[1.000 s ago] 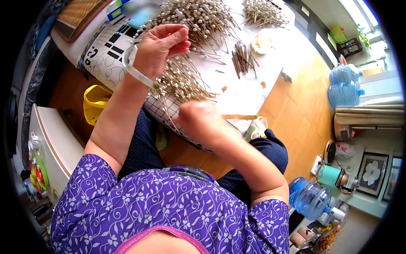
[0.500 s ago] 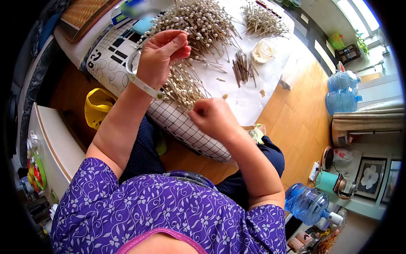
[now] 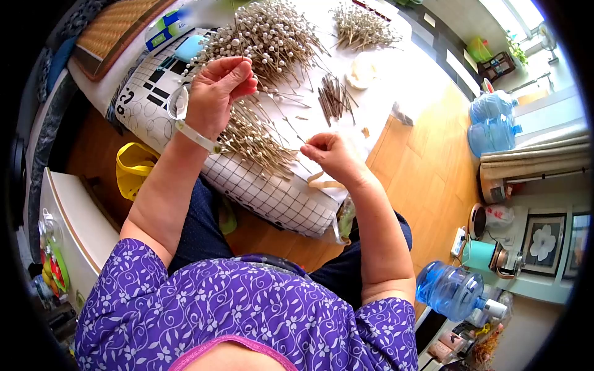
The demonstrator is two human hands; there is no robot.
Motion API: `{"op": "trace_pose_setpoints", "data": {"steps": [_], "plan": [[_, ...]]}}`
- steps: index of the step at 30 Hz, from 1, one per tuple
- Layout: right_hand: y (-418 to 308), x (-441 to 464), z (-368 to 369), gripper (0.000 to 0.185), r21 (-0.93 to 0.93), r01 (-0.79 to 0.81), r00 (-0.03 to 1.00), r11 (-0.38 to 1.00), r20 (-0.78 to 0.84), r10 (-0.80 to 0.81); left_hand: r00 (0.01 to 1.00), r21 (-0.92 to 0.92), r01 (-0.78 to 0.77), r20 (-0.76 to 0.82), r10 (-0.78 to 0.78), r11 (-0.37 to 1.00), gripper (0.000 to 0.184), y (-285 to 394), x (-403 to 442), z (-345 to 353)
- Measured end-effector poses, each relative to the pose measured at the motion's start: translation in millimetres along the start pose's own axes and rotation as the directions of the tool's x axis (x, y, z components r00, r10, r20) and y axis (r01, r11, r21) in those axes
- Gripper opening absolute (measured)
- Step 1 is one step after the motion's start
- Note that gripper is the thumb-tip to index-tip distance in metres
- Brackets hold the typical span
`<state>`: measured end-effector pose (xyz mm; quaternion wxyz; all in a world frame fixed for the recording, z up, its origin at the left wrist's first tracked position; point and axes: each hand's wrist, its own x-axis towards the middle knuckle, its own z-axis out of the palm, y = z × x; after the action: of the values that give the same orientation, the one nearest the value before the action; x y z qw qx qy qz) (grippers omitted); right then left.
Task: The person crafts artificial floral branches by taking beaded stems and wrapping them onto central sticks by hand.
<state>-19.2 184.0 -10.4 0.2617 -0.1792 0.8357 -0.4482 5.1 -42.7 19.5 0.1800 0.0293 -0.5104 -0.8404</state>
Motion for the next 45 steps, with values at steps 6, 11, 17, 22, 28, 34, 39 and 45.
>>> {"op": "trace_pose_setpoints", "data": {"steps": [6,11,17,22,28,34,39,45], "plan": [[-20,8,15,0.016,-0.174,0.05,0.998,0.983,0.045,-0.043,1.0,0.02,0.018,0.022,-0.019,1.0,0.011,-2,-1,2],[-15,8,14,0.013,-0.403,0.141,0.987,0.904,0.132,-0.095,0.999,0.044,0.023,0.044,-0.024,0.999,0.011,-2,-3,2],[-9,7,9,0.014,-0.274,0.103,0.989,0.956,0.126,-0.071,0.997,0.037,0.031,0.064,-0.033,0.999,0.012,-4,-3,4],[-18,-3,-21,0.014,-0.064,-0.011,0.998,0.998,0.058,0.014,0.998,0.055,-0.057,-0.024,0.059,0.997,0.012,5,-11,11],[-10,-1,-26,0.014,0.49,0.046,0.997,0.871,-0.076,-0.009,0.98,0.182,-0.059,0.199,0.022,0.982,0.009,-19,-22,19],[-10,4,-15,0.01,0.623,0.173,0.983,0.763,-0.152,-0.1,0.896,0.247,0.33,0.223,-0.385,0.911,0.012,-46,-39,44],[-9,5,-14,0.01,0.572,0.191,0.978,0.797,-0.175,-0.109,0.87,0.264,0.368,0.24,-0.43,0.892,0.016,-48,-41,47],[-12,2,-19,0.011,0.422,0.255,0.963,0.87,-0.195,-0.187,0.855,0.273,0.388,0.249,-0.454,0.88,0.016,-55,-42,46]]}}
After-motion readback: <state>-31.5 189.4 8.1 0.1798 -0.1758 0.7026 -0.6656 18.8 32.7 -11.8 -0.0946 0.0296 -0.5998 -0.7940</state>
